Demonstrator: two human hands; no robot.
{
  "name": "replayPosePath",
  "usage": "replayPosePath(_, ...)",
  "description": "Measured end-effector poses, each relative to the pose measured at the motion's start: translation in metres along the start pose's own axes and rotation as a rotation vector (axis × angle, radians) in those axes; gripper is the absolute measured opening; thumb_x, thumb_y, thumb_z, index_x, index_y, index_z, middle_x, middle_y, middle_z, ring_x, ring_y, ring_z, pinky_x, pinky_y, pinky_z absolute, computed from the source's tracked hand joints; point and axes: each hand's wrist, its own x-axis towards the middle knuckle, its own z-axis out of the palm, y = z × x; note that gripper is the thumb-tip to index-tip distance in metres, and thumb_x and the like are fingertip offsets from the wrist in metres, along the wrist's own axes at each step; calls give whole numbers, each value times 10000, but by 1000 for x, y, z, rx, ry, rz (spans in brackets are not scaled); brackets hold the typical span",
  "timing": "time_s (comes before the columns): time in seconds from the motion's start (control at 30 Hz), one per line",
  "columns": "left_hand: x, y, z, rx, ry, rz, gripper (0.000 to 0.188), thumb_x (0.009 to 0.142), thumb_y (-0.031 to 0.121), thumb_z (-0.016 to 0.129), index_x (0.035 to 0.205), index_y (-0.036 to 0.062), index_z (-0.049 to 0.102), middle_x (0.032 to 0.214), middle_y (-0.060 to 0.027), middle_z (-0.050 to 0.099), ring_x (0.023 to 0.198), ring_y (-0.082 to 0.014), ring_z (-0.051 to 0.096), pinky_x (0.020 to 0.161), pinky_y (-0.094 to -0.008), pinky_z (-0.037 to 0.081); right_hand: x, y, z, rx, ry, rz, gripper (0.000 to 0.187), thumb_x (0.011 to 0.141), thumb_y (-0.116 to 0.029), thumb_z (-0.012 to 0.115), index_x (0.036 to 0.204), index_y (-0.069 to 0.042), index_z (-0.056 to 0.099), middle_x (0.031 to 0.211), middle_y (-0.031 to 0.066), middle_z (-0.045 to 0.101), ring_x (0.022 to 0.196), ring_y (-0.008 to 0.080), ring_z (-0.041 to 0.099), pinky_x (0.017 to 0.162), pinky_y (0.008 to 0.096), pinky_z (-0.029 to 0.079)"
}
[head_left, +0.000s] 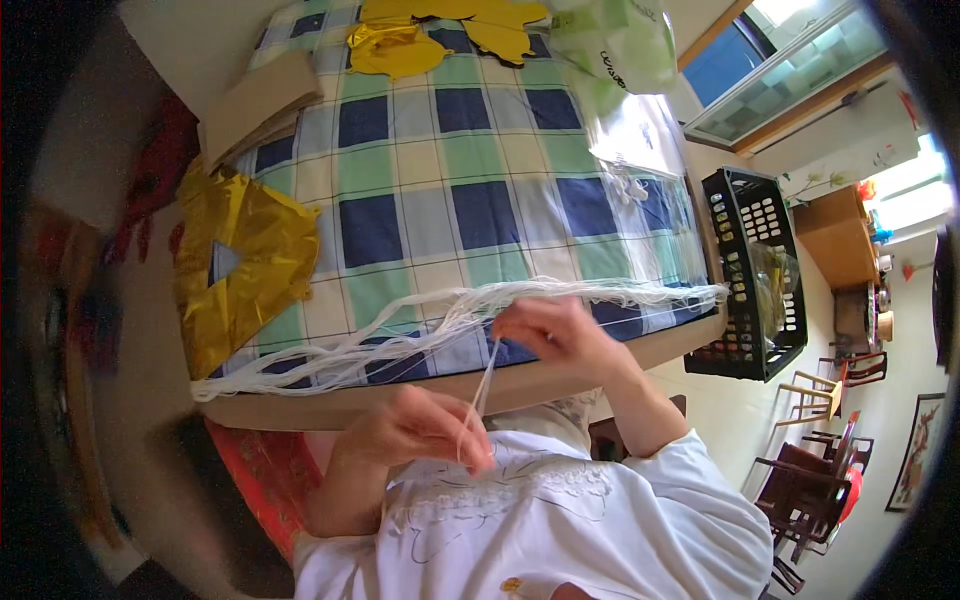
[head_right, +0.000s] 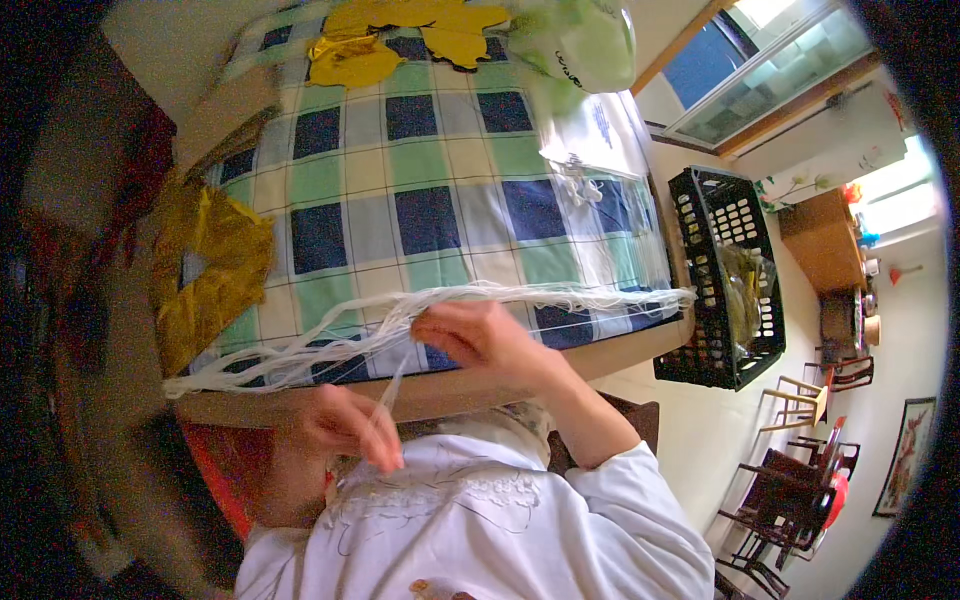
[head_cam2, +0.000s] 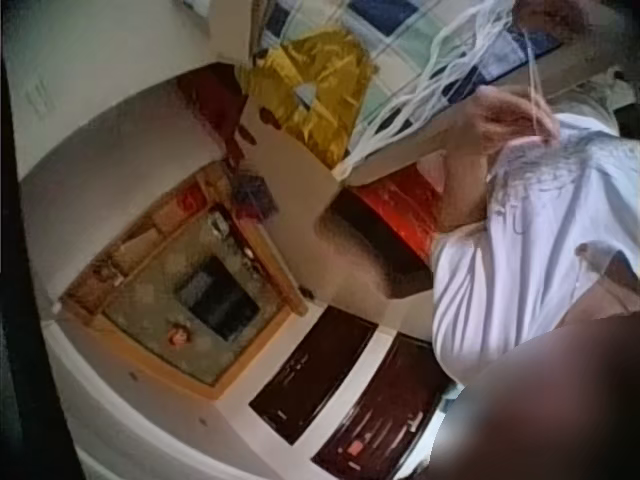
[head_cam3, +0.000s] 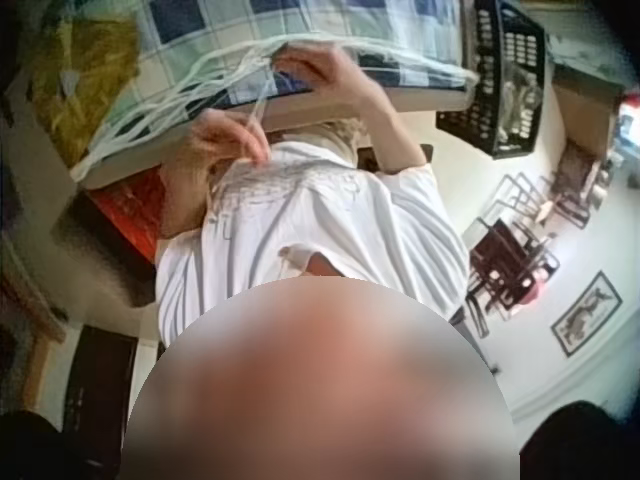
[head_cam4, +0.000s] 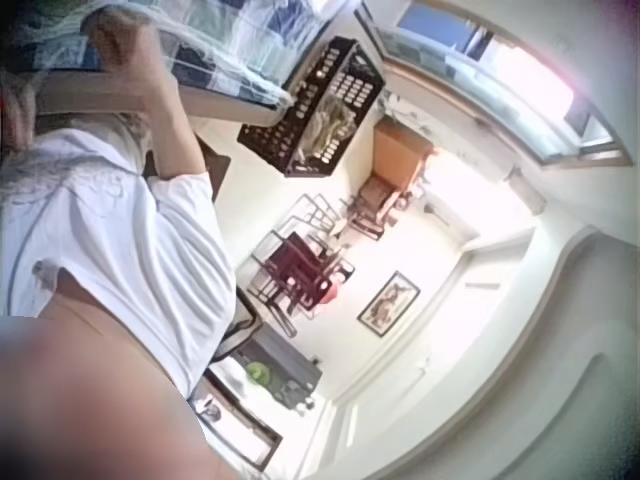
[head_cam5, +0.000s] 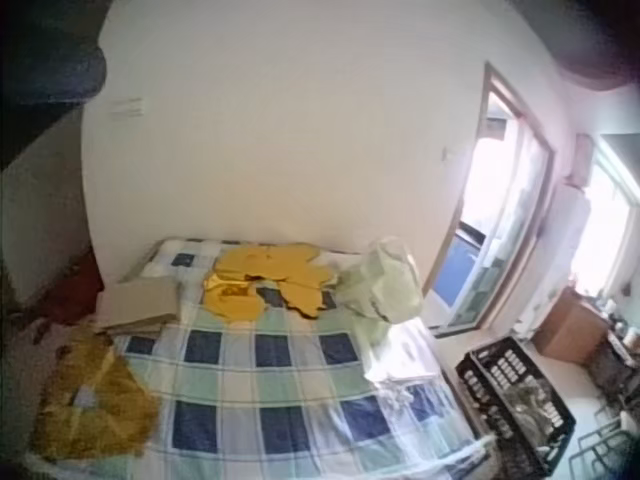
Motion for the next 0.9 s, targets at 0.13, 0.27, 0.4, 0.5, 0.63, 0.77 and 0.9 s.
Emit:
replayPosePath(0.13,30,7,7,648,743,253,129,876,92,612,906,-13,681,926,-142,678,863,-215,652,795,-311,512,-19,4,18,-217,-268,-87,228,789,-38,602,1014,-35,570,891,121,595,792,314,597,670,368,499)
replayPosePath(0.27,24,0,18,880,509,-113,116,859,64,623,911,-35,656,918,-118,678,827,-177,647,777,-288,507,-19,-12,3,-147,1,-194,260,730,-103,629,972,-60,543,776,102,536,724,301,578,605,387,480)
replayPosePath(0.4,31,9,32,103,444,171,95,860,54,616,899,-25,653,849,-90,674,807,-187,652,755,-294,505,-16,0,18,-244,-81,-235,212,766,-123,609,940,-41,522,729,96,502,663,287,559,549,384,460)
replayPosePath(0.5,33,-3,17,580,741,184,62,820,9,640,874,4,672,841,-150,669,798,-243,656,720,-361,527,-26,0,35,-247,-156,-261,248,733,-150,605,939,-42,518,717,87,488,655,285,551,527,378,446)
replayPosePath(0.63,20,5,29,599,512,92,77,838,-10,617,887,12,672,859,-148,670,797,-240,655,725,-352,525,-8,-12,-5,-377,33,-388,178,721,-66,641,854,-51,524,705,71,491,601,247,536,492,365,433)
replayPosePath(0.77,27,-12,7,443,691,222,83,838,6,626,912,-6,664,876,-157,673,824,-248,659,755,-339,526,-23,3,38,-280,-207,-397,237,713,-204,635,860,-61,516,714,61,463,662,247,529,532,361,436)
replayPosePath(0.9,14,-1,26,554,518,-14,87,832,0,632,913,-8,662,901,-161,677,842,-248,663,761,-369,533,-7,-14,-8,-410,-28,-318,195,725,-118,626,881,-36,542,768,95,524,667,280,563,568,405,465)
